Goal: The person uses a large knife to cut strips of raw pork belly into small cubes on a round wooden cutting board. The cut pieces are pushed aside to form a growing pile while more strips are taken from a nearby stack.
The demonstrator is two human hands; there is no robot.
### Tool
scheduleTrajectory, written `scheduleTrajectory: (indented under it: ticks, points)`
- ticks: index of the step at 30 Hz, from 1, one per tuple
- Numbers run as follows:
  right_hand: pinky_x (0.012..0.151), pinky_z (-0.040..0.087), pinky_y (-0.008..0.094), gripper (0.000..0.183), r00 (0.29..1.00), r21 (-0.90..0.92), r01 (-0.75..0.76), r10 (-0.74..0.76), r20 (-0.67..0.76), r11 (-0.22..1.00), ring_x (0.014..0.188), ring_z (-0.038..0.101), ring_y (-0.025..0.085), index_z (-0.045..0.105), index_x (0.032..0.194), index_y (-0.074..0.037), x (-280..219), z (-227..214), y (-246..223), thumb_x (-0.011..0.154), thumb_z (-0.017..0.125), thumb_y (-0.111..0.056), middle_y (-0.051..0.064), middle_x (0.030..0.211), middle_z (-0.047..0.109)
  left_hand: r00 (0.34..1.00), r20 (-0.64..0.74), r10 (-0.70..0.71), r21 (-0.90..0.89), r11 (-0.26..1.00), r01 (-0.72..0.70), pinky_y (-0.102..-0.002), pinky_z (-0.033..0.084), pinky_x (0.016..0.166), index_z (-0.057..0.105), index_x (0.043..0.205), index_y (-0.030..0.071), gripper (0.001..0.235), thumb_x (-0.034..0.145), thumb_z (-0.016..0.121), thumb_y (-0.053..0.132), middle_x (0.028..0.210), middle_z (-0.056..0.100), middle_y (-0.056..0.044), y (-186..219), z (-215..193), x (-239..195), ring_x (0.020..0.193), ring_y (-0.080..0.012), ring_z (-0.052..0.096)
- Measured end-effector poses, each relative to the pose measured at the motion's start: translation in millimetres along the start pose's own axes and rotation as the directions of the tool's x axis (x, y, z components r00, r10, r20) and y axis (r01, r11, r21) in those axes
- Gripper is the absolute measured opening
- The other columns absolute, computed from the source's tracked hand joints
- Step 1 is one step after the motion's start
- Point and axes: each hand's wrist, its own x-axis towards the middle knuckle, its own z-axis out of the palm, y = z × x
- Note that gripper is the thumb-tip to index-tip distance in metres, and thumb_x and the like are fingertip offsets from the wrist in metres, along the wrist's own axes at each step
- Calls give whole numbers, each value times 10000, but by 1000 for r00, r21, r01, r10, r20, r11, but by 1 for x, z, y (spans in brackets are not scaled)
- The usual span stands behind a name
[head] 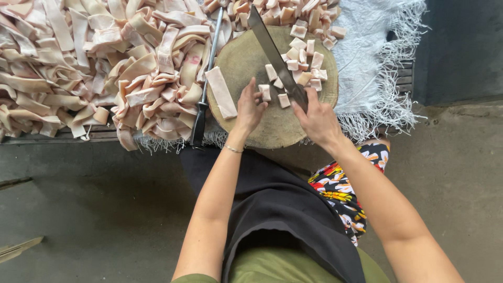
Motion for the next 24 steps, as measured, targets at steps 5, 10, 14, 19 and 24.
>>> scheduleTrajectory:
  ticks: [5,10,14,19,24]
  points:
    - [642,536,581,373,980,8,-149,146,135,989,747,706,491,477,1274,-68,-50,-2,-9,1015,590,-310,275,758,692,965,-263,9,82,997,13,-314,620,853,524,1461,20,599,895,625,189,1250,640,-180,-32,-60,4,1008,-252,710]
    - [675,534,600,413,977,-103,-78,97,188,992,762,692,506,513,1276,-73,-79,20,5,985,614,-347,280,771,701,939,-343,-16,529,823,208,-478,535,894,650,1179,-15,444,977,750,367,1140,624,-205,-66,-99,4,1004,-363,658]
    - [692,538,608,430,974,-186,-100,134,181,977,765,696,505,513,1297,-92,-80,20,25,984,599,-374,279,773,707,923,-326,-206,583,725,368,-503,512,867,623,1062,3,540,808,842,426,1115,602,-221,-49,-77,-2,997,-407,628]
    - [711,529,623,438,966,-213,-234,252,60,949,797,685,536,483,1323,-102,-73,16,41,1002,590,-382,303,798,704,970,-237,-62,560,807,188,-485,511,940,646,1056,63,318,886,814,271,1029,706,-142,-53,-65,-4,1033,-360,664]
    - [758,519,631,437,940,-131,-337,342,13,932,844,660,577,476,1314,-89,-73,20,47,1004,589,-375,341,846,697,996,-80,-35,-16,999,34,-329,589,885,634,1201,54,257,961,674,135,1125,720,-122,-10,-76,17,1001,-224,711]
